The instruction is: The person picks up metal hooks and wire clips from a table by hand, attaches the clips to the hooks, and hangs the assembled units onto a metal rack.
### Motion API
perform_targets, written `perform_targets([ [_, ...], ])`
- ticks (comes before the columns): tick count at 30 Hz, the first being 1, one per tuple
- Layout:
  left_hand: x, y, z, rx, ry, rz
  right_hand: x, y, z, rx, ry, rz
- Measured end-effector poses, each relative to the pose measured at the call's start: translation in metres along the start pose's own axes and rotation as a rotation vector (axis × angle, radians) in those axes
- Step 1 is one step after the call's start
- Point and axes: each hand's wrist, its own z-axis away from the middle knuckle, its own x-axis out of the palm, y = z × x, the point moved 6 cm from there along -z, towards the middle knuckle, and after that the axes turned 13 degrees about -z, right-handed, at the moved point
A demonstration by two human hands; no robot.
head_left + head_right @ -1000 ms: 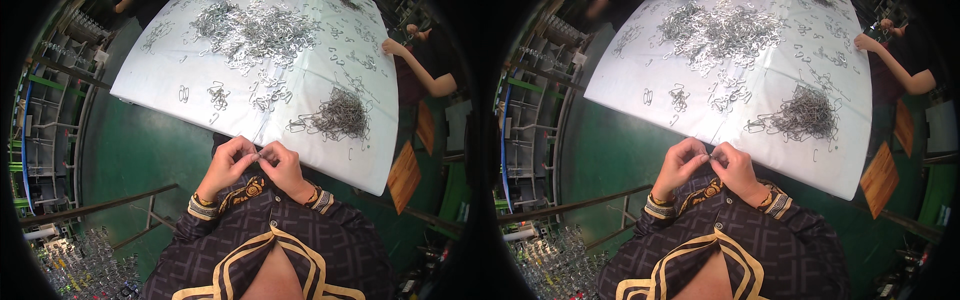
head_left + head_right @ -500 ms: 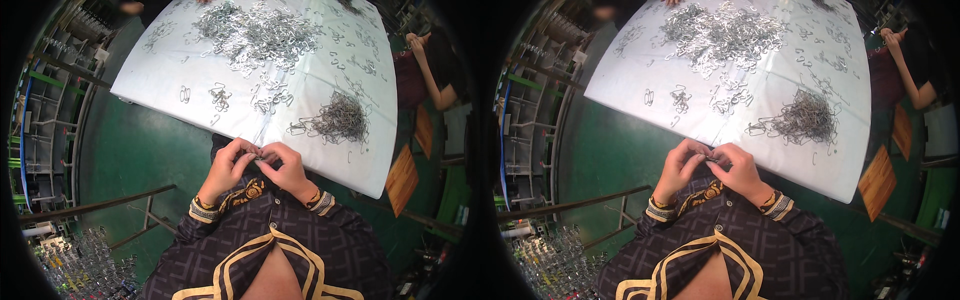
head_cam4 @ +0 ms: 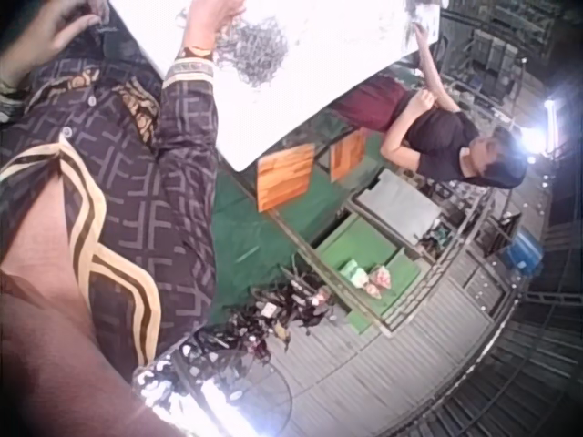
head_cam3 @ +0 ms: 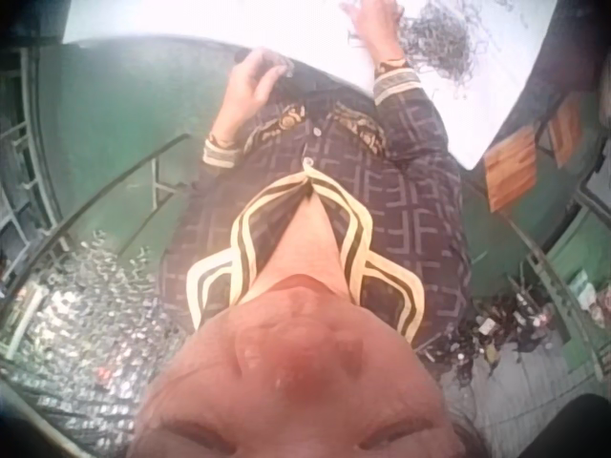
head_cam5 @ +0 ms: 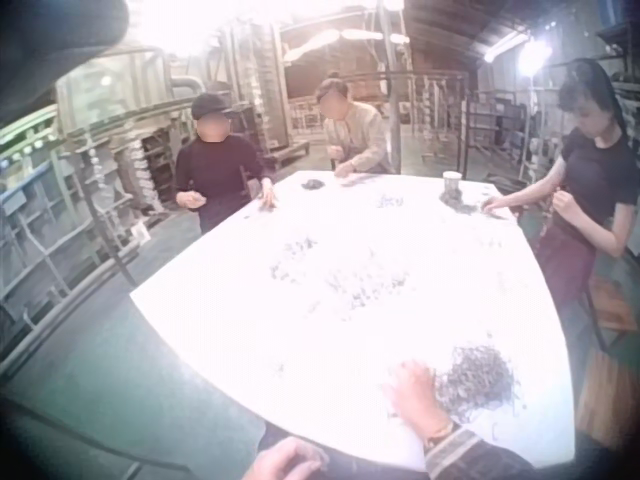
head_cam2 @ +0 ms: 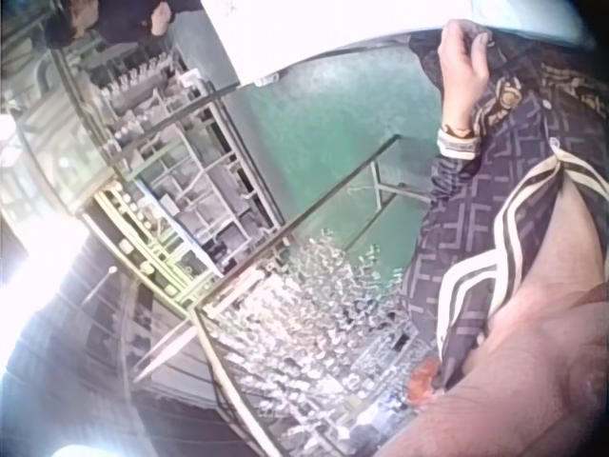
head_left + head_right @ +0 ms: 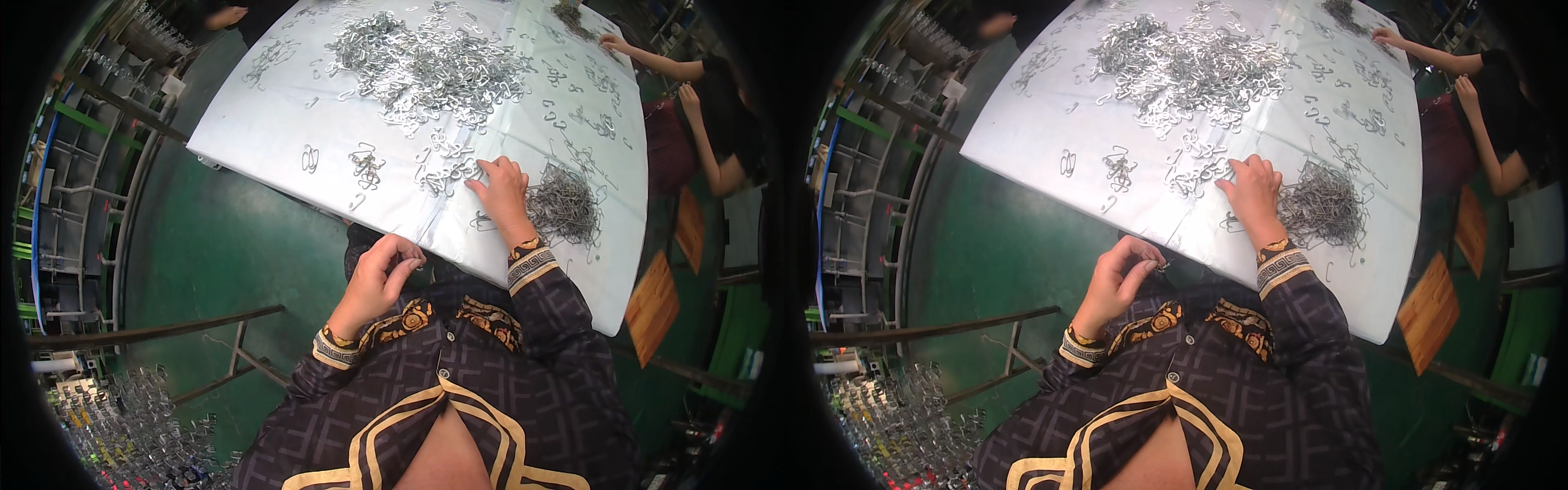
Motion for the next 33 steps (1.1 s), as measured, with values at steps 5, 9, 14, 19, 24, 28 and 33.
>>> perform_targets([
  [5, 0.002, -0.004, 0.002, 0.009, 0.030, 0.002, 0.009, 0.008, -0.001, 0.020, -0.029, -0.064],
  [9, 0.003, -0.006, 0.003, 0.006, 0.034, -0.005, 0.006, 0.006, 0.002, 0.004, 0.043, -0.131],
  [14, 0.004, -0.003, 0.002, -0.030, -0.021, -0.054, 0.005, -0.006, 0.004, -0.192, 0.024, 0.081],
  [19, 0.002, -0.004, 0.003, 0.012, 0.045, -0.030, -0.015, -0.023, 0.009, -0.172, 0.064, -0.173],
  [24, 0.006, -0.005, 0.001, 0.018, 0.041, -0.036, -0.029, -0.051, 0.030, 0.100, -0.170, -0.646],
  [28, 0.008, 0.005, -0.005, 0.085, 0.066, -0.119, -0.039, -0.076, 0.051, 0.067, -0.296, -0.711],
  [33, 0.008, 0.013, -0.007, 0.117, 0.059, -0.203, -0.046, -0.097, 0.064, 0.005, -0.361, -0.701],
])
